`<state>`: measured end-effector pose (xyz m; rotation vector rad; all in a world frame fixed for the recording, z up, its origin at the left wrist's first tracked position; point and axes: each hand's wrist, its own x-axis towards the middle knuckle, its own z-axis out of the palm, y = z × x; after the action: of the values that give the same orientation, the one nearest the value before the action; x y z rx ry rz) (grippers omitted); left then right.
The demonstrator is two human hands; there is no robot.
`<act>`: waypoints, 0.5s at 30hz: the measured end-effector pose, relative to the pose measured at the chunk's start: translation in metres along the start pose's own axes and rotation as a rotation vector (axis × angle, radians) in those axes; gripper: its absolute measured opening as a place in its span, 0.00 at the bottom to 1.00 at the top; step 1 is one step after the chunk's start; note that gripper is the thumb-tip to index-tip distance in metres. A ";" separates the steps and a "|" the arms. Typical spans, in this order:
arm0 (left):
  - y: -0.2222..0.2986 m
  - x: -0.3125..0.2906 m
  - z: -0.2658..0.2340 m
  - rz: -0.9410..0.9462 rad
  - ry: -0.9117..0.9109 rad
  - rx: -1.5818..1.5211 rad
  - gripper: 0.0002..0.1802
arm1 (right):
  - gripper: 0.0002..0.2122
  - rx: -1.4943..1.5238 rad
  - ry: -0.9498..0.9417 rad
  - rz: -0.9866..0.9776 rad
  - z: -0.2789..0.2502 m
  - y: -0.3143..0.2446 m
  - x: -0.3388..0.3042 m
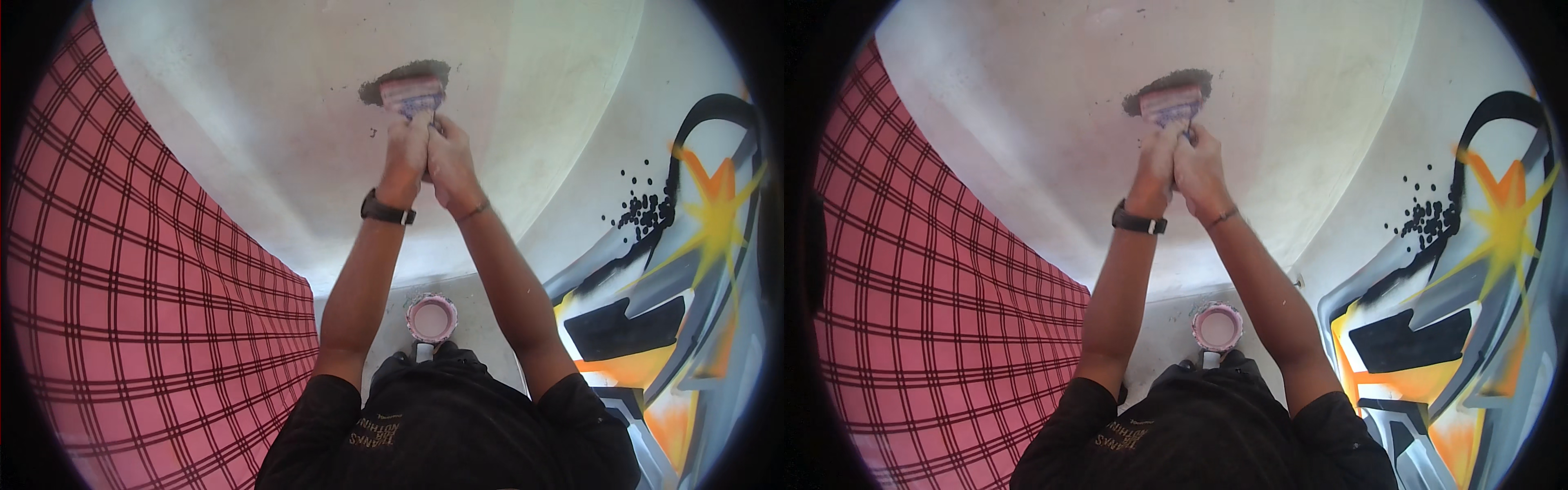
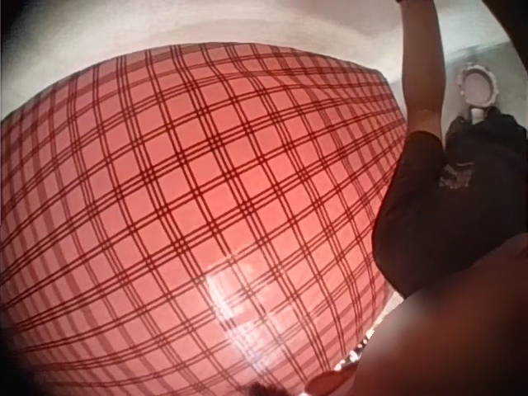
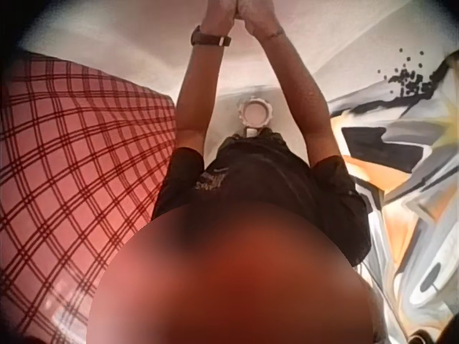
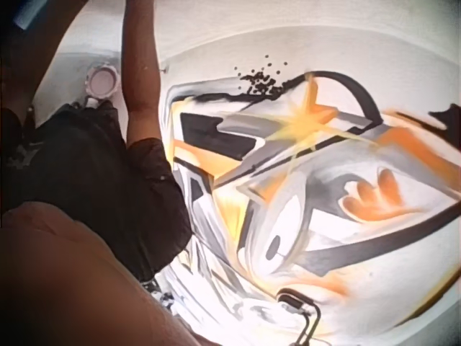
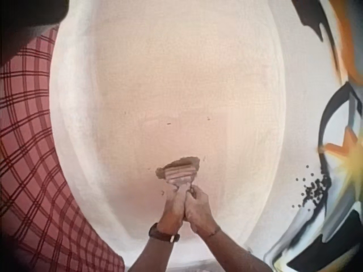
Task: Painting or priming a section of the ceiling using a brush and paint from a bucket.
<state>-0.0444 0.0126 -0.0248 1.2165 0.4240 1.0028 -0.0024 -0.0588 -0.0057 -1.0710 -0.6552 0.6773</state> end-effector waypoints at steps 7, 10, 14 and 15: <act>0.090 0.022 0.013 0.200 -0.054 -0.001 0.13 | 0.11 -0.012 -0.087 -0.274 0.041 -0.059 0.021; 0.102 0.024 0.010 0.207 -0.058 0.021 0.14 | 0.11 -0.021 -0.087 -0.268 0.049 -0.069 0.019; 0.090 0.022 0.005 0.155 -0.027 0.005 0.14 | 0.13 -0.013 -0.082 -0.243 0.047 -0.049 0.027; 0.079 0.021 0.000 0.150 -0.027 0.005 0.14 | 0.13 -0.013 -0.074 -0.231 0.044 -0.036 0.030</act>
<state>-0.0650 0.0305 0.0525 1.2796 0.3180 1.1121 -0.0108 -0.0228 0.0473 -0.9672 -0.8340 0.5148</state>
